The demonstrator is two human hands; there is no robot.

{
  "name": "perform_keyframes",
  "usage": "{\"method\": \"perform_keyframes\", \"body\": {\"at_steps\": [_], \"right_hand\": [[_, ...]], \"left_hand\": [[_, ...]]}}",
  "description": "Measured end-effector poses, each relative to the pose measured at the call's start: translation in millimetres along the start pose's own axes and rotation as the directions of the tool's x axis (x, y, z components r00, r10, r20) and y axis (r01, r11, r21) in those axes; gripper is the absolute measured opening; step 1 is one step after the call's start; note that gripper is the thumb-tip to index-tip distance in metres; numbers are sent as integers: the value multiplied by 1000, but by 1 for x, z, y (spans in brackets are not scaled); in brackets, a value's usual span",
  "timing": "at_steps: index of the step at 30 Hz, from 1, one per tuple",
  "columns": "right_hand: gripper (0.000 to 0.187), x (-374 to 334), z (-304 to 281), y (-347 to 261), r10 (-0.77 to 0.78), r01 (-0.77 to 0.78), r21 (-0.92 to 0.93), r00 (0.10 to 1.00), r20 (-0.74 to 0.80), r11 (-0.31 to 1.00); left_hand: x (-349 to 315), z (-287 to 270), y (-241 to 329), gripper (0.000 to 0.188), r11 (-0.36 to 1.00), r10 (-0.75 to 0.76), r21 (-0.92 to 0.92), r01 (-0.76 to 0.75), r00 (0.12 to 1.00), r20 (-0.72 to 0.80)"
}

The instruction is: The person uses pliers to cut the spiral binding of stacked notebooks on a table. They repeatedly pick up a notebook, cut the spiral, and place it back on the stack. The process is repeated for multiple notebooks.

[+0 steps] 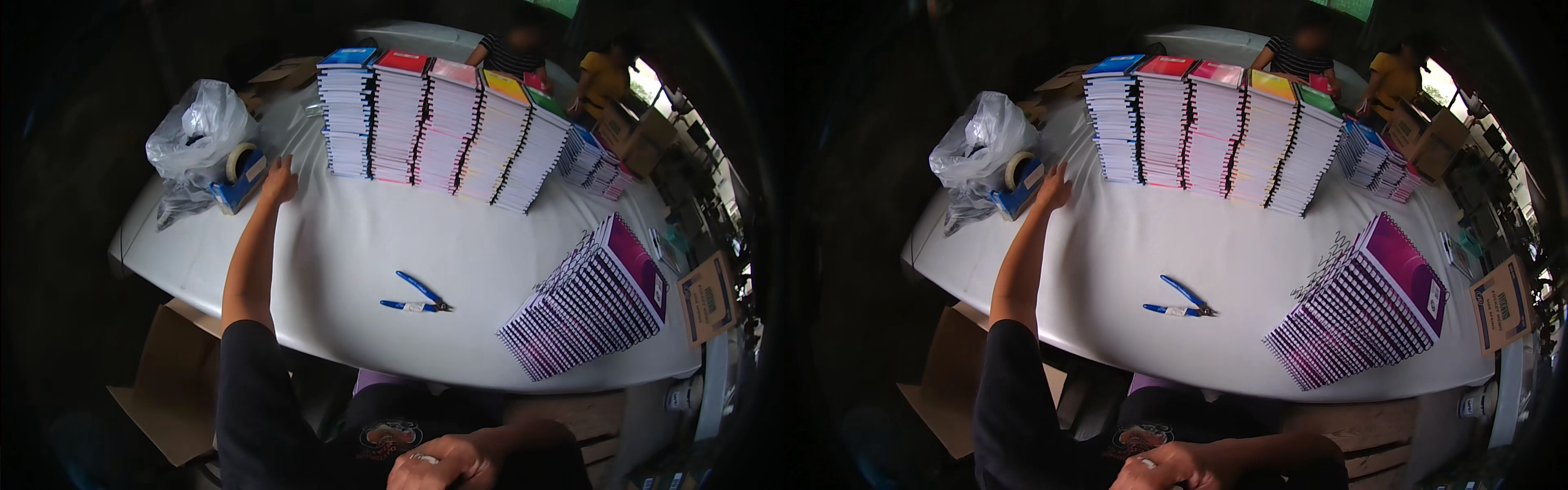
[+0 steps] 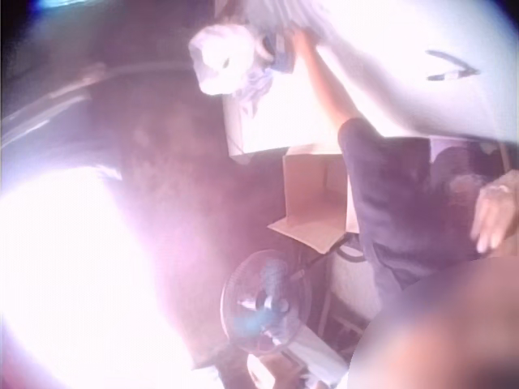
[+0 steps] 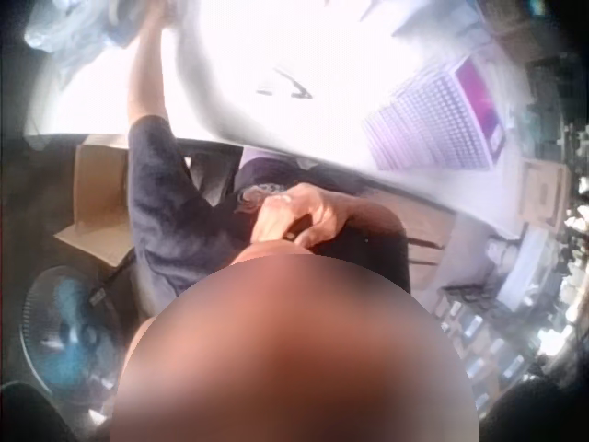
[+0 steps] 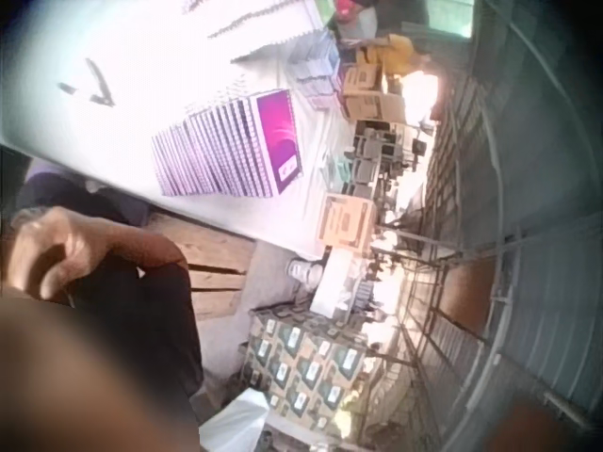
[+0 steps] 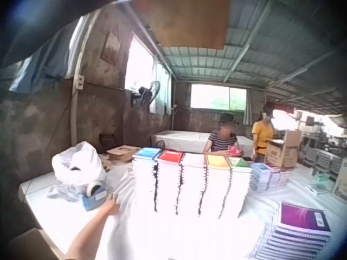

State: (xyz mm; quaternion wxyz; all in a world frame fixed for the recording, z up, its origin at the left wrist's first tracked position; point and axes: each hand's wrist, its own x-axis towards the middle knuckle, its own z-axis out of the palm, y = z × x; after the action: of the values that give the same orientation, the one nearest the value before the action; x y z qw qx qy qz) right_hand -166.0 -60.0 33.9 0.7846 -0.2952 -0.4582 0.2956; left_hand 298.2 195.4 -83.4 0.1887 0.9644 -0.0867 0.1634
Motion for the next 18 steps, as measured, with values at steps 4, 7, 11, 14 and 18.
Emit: {"method": "perform_keyframes", "body": {"at_steps": [4,7,11,14,18], "right_hand": [[36,-50,-21,-1,12,-176,-439,936,-351,881],[26,-82,-33,16,-39,-499,-526,699,-714,689],[17,-117,-54,41,-233,-716,-607,561,-795,346],[12,-128,-64,49,-319,-682,-653,571,-756,327],[12,-126,-65,48,-368,-647,-715,617,-695,265]], "left_hand": [[17,34,-19,56,972,-54,237,8,980,190],[15,40,-19,52,985,-112,146,92,984,136],[12,25,-1,34,967,-111,234,106,994,11],[19,-17,19,19,996,-42,-93,10,938,-343],[47,-131,22,20,941,289,215,-262,288,-913]]}}
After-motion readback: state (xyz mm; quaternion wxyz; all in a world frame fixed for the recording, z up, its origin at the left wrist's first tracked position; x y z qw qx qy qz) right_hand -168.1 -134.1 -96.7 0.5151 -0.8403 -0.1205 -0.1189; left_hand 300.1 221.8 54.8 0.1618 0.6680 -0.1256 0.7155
